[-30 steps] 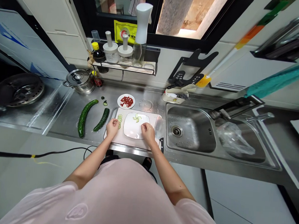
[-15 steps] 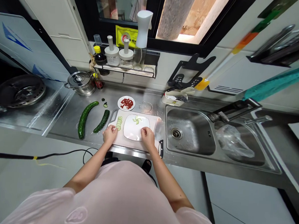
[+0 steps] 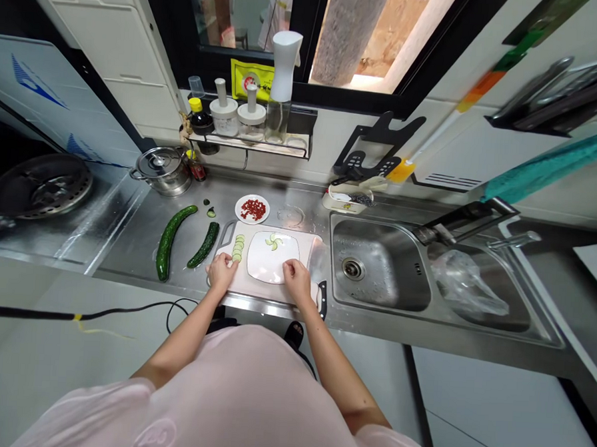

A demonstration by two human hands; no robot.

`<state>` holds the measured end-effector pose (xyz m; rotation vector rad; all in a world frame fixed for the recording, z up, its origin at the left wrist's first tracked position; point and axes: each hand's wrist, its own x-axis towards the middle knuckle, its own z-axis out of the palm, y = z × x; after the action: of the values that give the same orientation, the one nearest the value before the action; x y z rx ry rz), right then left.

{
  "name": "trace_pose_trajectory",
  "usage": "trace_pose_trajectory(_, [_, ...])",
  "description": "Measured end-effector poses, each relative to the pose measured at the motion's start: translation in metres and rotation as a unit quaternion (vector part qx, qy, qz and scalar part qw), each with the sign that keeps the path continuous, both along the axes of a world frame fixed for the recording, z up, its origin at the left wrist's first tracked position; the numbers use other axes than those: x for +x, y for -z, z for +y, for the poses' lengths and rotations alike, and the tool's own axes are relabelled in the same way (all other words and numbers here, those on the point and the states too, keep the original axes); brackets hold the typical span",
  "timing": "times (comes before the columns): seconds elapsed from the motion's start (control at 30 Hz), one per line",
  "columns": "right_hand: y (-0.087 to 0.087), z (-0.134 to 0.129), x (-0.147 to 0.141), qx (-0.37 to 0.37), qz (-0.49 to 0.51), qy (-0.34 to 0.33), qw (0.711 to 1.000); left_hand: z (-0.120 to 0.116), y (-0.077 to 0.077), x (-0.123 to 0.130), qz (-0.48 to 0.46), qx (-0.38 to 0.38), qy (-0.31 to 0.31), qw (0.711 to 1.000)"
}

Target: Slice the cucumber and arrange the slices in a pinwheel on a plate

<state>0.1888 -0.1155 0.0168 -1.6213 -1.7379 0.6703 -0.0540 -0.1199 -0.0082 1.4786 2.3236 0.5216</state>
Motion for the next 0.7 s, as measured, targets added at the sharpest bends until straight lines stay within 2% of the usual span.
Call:
trace_pose_trajectory(0.2, [0.000,0.000,-0.001,-0.002,0.003,0.004,1.000,-0.002,0.001,0.004,-0.008,0.037,-0.025,0.999])
trace_pose_trajectory(0.43, [0.003,-0.002,-0.001,0.001,0.003,0.002,1.000,0.000,-0.001,0.000,-0.126,0.101,-0.052,0.985])
trace_pose_trajectory(0.57, [0.001,-0.003,-0.002,-0.001,0.014,0.006,1.000,0.006,-0.012,0.003,-0.235,0.158,-0.066,0.957])
trace_pose_trajectory(0.7, [-0.005,-0.003,-0.004,-0.007,0.028,0.009,1.000,0.011,-0.034,0.014,-0.348,0.175,-0.058,0.919])
